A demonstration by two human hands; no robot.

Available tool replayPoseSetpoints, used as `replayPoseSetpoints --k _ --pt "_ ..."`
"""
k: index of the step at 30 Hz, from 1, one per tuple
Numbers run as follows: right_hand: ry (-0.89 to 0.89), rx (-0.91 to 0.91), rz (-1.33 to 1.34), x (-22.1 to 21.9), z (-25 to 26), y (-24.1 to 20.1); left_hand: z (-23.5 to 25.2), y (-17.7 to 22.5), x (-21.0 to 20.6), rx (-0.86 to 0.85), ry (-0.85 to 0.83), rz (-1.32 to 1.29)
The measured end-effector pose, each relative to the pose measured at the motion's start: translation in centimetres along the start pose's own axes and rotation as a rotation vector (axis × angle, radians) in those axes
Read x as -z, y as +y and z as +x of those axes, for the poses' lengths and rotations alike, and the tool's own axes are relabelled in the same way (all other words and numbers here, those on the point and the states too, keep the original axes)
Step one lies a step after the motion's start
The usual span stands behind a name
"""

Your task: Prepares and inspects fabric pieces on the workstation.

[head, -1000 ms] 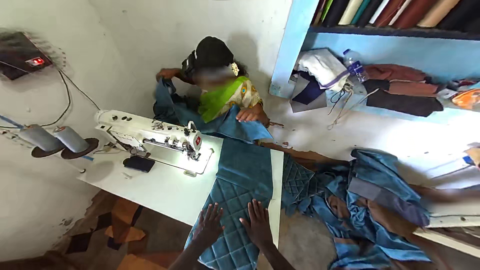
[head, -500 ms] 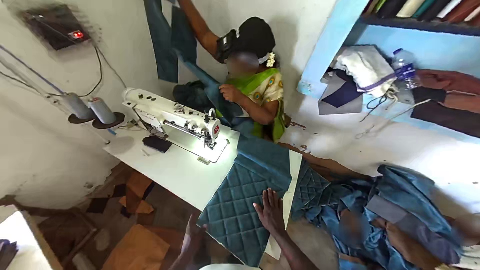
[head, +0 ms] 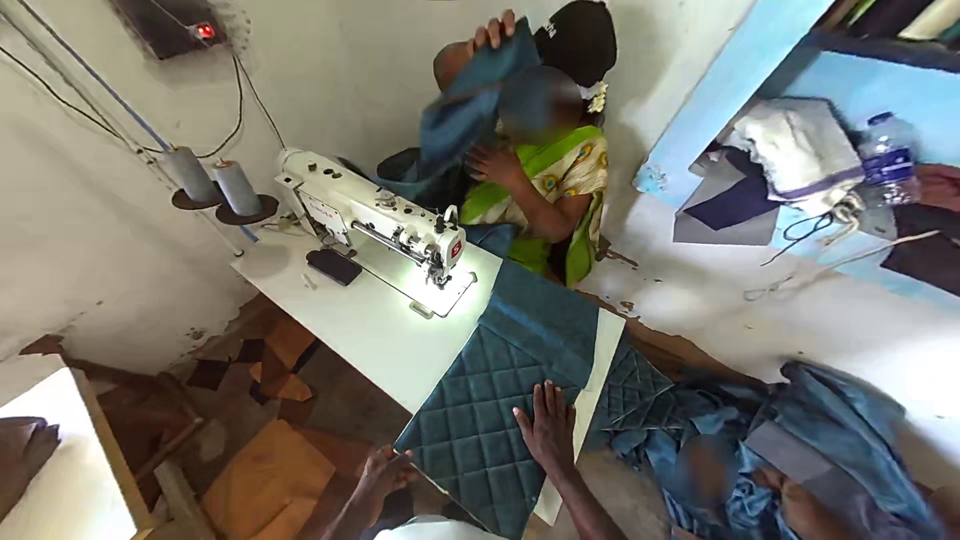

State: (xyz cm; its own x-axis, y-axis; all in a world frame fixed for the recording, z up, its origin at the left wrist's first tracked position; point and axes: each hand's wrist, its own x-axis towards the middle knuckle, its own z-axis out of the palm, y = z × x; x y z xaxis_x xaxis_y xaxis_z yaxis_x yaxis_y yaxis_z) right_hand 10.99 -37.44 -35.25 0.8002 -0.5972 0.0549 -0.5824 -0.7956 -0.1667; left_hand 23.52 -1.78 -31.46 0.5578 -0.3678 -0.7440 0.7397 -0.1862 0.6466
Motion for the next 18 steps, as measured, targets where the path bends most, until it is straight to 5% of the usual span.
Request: replayPoseSetpoints --k 18 --pt "0.152 -0.035 0.011 -1.9 -0.6 -0.7 0.4 -1.5 0.3 0.127 -0.038 0.056"
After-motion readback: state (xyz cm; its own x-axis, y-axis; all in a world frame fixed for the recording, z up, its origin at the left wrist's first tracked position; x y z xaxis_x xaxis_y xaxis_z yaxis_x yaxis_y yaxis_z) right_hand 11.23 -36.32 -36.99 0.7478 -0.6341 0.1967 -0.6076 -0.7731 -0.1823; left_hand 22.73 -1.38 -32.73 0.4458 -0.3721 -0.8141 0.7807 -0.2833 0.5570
